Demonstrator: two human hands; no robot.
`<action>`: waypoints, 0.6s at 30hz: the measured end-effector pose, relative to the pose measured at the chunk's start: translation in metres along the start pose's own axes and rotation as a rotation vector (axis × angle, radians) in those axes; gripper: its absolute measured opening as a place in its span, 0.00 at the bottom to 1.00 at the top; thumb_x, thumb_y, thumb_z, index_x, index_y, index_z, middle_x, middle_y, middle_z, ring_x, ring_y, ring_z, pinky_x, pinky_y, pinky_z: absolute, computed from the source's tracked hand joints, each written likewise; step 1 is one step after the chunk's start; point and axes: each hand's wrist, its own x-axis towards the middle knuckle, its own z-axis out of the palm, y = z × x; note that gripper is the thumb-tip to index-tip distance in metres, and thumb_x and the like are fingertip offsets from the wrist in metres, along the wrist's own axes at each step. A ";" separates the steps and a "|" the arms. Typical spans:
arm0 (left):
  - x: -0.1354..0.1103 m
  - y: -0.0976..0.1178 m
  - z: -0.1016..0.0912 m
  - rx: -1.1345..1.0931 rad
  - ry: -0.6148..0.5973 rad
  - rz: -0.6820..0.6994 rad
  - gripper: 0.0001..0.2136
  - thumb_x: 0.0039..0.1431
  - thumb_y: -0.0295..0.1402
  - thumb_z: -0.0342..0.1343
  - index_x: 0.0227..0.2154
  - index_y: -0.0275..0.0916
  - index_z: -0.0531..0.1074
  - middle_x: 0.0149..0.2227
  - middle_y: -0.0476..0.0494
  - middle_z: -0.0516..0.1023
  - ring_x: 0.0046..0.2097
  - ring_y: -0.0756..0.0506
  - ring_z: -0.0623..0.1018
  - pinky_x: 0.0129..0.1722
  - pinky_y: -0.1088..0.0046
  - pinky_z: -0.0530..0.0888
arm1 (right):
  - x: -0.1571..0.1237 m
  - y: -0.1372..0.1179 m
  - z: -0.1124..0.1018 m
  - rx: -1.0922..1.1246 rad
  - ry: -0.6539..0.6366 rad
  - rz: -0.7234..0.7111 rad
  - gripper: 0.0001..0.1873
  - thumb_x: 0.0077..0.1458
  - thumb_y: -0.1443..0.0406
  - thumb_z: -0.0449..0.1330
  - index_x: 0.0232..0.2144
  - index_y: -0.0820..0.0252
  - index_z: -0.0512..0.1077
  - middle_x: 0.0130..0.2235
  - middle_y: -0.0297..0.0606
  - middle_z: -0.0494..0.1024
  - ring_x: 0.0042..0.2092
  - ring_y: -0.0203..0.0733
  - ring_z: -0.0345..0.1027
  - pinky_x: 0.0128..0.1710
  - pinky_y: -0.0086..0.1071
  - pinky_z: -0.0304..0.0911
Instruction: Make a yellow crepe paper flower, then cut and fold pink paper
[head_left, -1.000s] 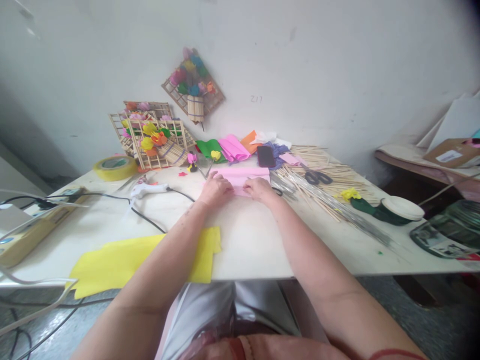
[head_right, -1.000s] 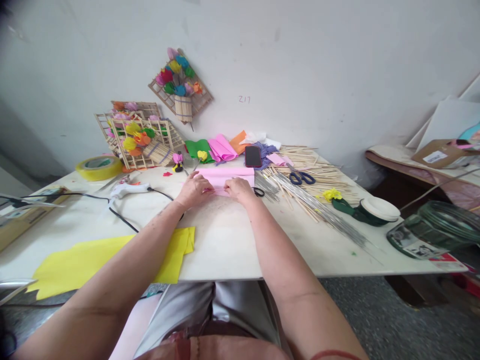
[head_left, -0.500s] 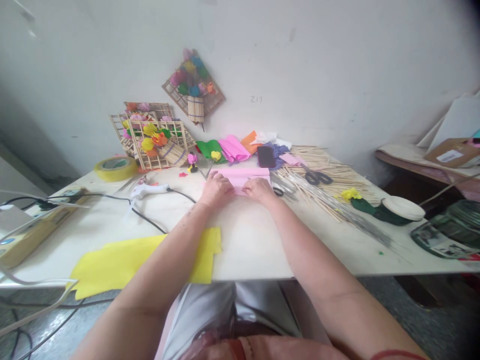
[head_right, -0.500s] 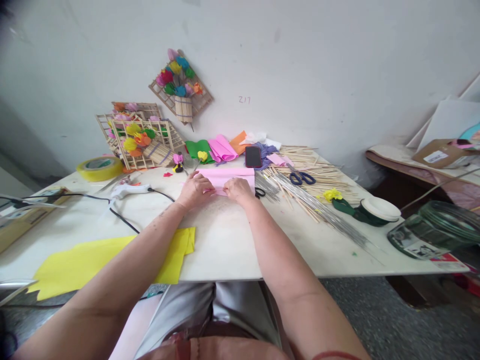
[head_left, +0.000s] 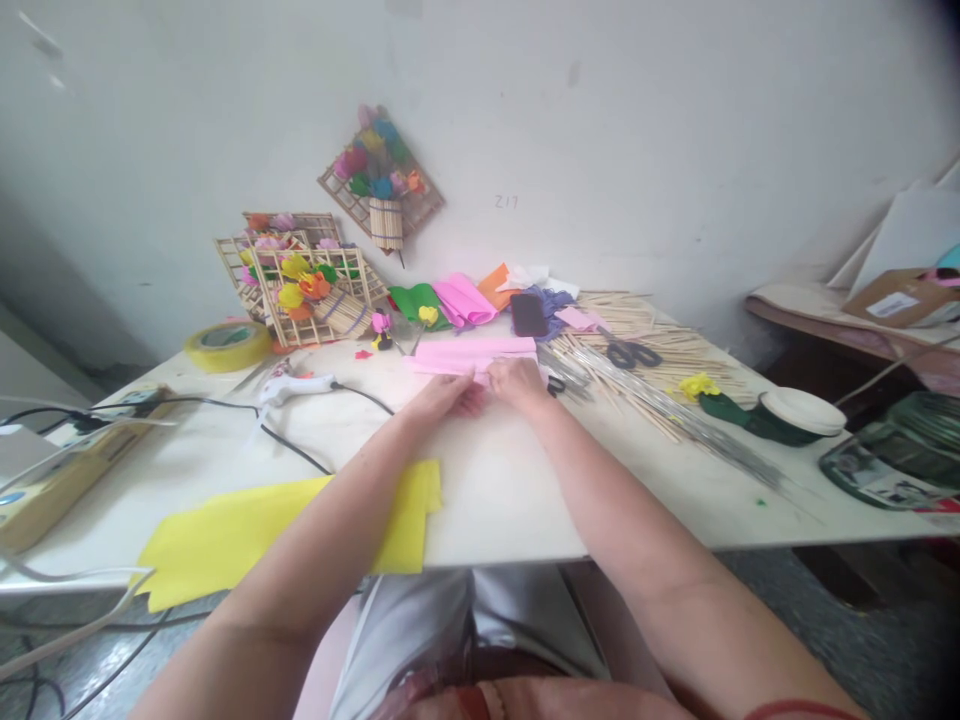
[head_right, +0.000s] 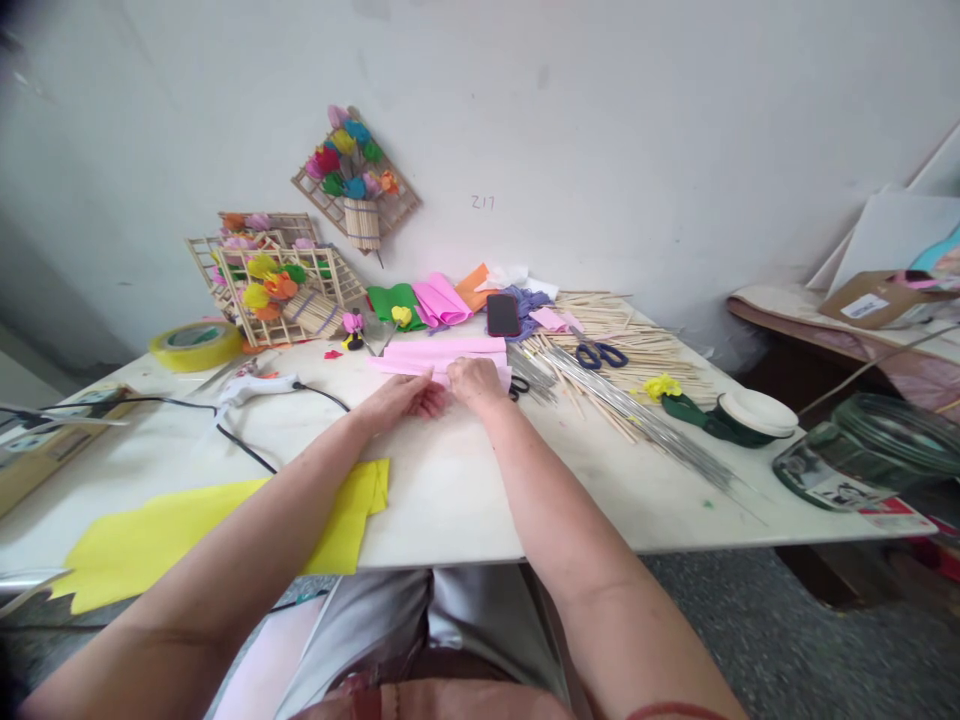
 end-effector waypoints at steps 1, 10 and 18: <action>0.001 -0.001 -0.002 -0.147 -0.004 -0.027 0.22 0.54 0.47 0.46 0.30 0.29 0.72 0.28 0.36 0.76 0.27 0.48 0.75 0.30 0.72 0.72 | 0.000 -0.001 0.000 -0.004 0.005 -0.014 0.17 0.55 0.67 0.45 0.37 0.63 0.73 0.39 0.46 0.75 0.39 0.44 0.68 0.34 0.31 0.56; 0.009 0.007 -0.008 -0.603 0.069 -0.252 0.16 0.57 0.38 0.47 0.29 0.26 0.70 0.28 0.32 0.76 0.34 0.43 0.77 0.40 0.66 0.74 | -0.005 -0.012 0.003 -0.064 0.038 -0.181 0.17 0.55 0.70 0.43 0.36 0.66 0.72 0.38 0.49 0.74 0.39 0.47 0.67 0.33 0.34 0.56; 0.015 0.004 0.000 -0.613 0.246 -0.229 0.05 0.52 0.19 0.48 0.26 0.27 0.69 0.23 0.38 0.75 0.28 0.47 0.77 0.37 0.67 0.76 | -0.010 -0.020 -0.001 -0.048 -0.010 -0.146 0.18 0.56 0.70 0.42 0.39 0.65 0.71 0.40 0.49 0.73 0.39 0.44 0.67 0.35 0.33 0.57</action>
